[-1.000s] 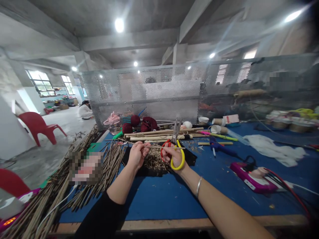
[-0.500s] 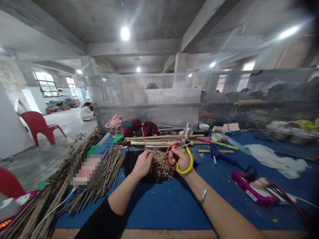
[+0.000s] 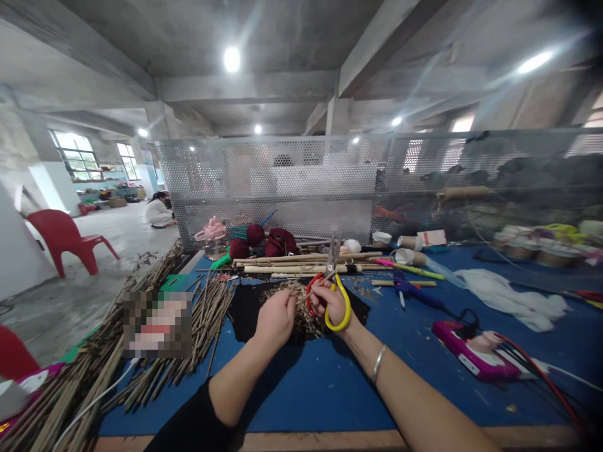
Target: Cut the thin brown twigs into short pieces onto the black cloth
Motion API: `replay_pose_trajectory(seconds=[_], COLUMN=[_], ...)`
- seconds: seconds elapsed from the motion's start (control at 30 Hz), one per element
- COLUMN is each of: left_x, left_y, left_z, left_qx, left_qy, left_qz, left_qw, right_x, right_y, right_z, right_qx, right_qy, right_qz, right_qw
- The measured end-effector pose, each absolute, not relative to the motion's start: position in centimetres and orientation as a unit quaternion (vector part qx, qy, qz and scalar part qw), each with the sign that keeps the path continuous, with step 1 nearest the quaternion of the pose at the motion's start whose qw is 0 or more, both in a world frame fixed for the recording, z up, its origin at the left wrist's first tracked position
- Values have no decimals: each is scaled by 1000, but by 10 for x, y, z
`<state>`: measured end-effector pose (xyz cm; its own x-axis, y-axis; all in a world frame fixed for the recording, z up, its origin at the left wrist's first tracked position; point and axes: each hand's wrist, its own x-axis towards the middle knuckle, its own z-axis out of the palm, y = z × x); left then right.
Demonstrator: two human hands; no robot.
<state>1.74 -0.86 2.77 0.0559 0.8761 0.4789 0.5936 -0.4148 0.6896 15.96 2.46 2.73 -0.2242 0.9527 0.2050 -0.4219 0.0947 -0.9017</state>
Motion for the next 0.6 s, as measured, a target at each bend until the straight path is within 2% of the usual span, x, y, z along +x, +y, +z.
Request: replay_pose_trajectory(seconds=[0.1, 0.17, 0.33, 0.6], left_x=[6, 0, -2, -2], left_y=[4, 13, 24, 19], left_z=[28, 27, 30, 35], left_qx=[589, 513, 321, 216], left_qy=[487, 484, 389, 250], left_qz=[620, 661, 694, 638], left_qw=[180, 256, 513, 696], right_x=[167, 173, 183, 183], right_y=[28, 31, 35, 37], right_z=[34, 38, 41, 39], right_qx=[-272, -261, -231, -212], right_qy=[-458, -436, -390, -326], right_qz=[582, 573, 608, 689], right_qw=[614, 643, 652, 611])
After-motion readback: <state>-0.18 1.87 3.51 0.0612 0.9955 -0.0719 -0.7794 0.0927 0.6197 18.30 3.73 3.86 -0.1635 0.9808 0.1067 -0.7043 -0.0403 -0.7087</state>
